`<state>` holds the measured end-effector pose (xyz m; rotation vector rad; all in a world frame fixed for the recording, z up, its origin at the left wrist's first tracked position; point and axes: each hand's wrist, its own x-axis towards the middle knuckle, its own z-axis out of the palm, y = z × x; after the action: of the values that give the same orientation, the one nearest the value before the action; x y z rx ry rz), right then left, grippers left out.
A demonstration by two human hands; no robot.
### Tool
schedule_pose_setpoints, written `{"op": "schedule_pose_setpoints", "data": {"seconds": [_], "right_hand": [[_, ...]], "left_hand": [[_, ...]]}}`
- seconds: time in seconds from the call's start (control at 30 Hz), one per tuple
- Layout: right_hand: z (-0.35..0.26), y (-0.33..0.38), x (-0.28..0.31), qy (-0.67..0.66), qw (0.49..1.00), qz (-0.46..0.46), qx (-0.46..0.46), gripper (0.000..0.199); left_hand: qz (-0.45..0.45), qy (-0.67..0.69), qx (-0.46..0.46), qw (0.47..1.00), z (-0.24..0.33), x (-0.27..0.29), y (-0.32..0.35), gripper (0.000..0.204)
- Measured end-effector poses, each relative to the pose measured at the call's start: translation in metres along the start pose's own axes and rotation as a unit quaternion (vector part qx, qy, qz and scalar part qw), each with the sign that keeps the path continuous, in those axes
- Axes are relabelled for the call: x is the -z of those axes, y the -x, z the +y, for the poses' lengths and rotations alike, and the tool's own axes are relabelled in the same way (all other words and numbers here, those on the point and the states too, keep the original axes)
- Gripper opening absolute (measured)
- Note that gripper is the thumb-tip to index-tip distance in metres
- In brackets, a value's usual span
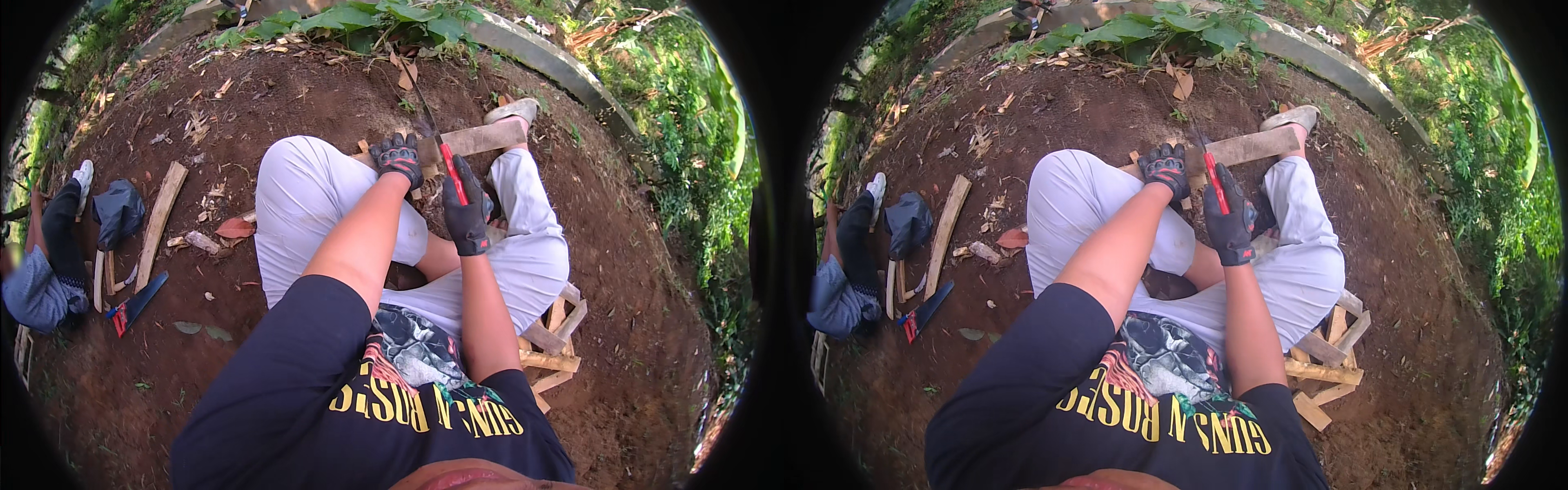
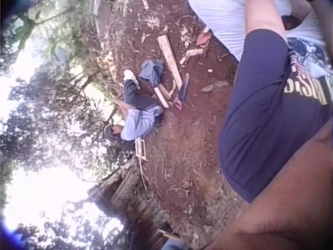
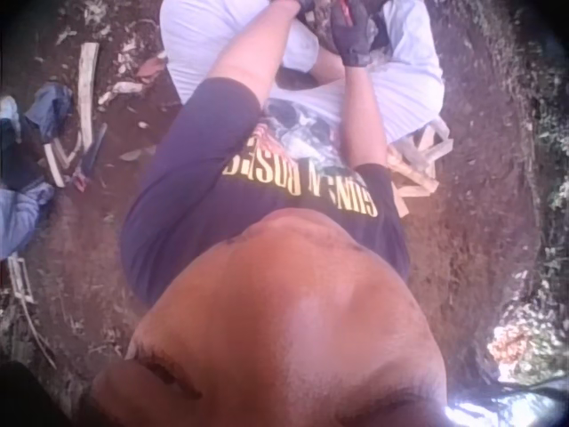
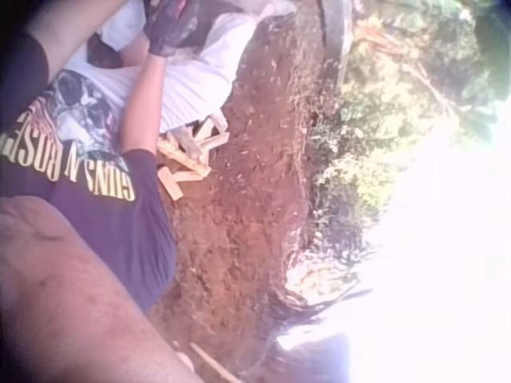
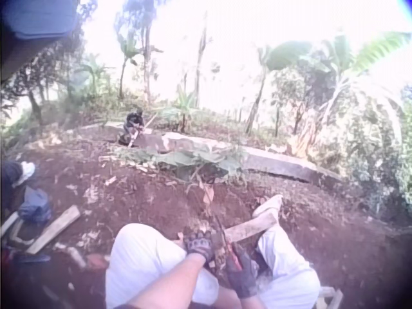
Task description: The person sits on the ground and uses a hand saw to cut a piece of wood held between their legs. They repeatedly saw back and forth, pause to adjust the wood, and continue cutting until the piece is separated.
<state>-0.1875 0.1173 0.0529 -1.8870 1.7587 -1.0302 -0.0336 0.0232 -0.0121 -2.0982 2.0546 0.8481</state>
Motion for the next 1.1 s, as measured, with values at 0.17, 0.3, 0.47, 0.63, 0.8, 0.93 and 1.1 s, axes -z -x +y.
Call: {"op": "schedule_pose_setpoints", "data": {"seconds": [0.17,0.3,0.47,0.63,0.8,0.93,1.1], "right_hand": [[-0.015,0.027,0.041,0.020,0.998,-0.034,-0.043,0.046],[-0.056,0.073,0.096,0.045,0.991,-0.067,-0.105,0.044],[-0.051,0.088,0.107,0.044,0.993,-0.060,-0.097,0.049],[-0.006,0.024,0.043,0.020,0.999,-0.030,0.004,0.045],[0.007,0.010,0.013,0.005,0.998,-0.057,-0.015,0.045],[-0.014,0.059,0.058,0.008,0.995,-0.065,-0.070,0.046],[-0.041,0.091,0.098,0.023,0.983,-0.102,-0.150,0.048]], "left_hand": [[-0.013,-0.010,-0.004,1.000,0.001,0.004,0.002,0.104],[-0.048,-0.004,-0.002,0.999,0.000,0.009,0.000,0.100],[-0.047,-0.022,-0.020,0.998,0.000,0.018,0.008,0.098],[-0.051,-0.032,-0.029,0.998,0.001,0.024,0.008,0.101],[-0.072,-0.039,-0.024,0.996,0.002,0.027,0.003,0.101],[-0.065,-0.044,-0.021,0.997,-0.005,0.021,0.002,0.098],[-0.065,-0.042,-0.028,0.997,-0.004,0.019,0.003,0.095]]}}
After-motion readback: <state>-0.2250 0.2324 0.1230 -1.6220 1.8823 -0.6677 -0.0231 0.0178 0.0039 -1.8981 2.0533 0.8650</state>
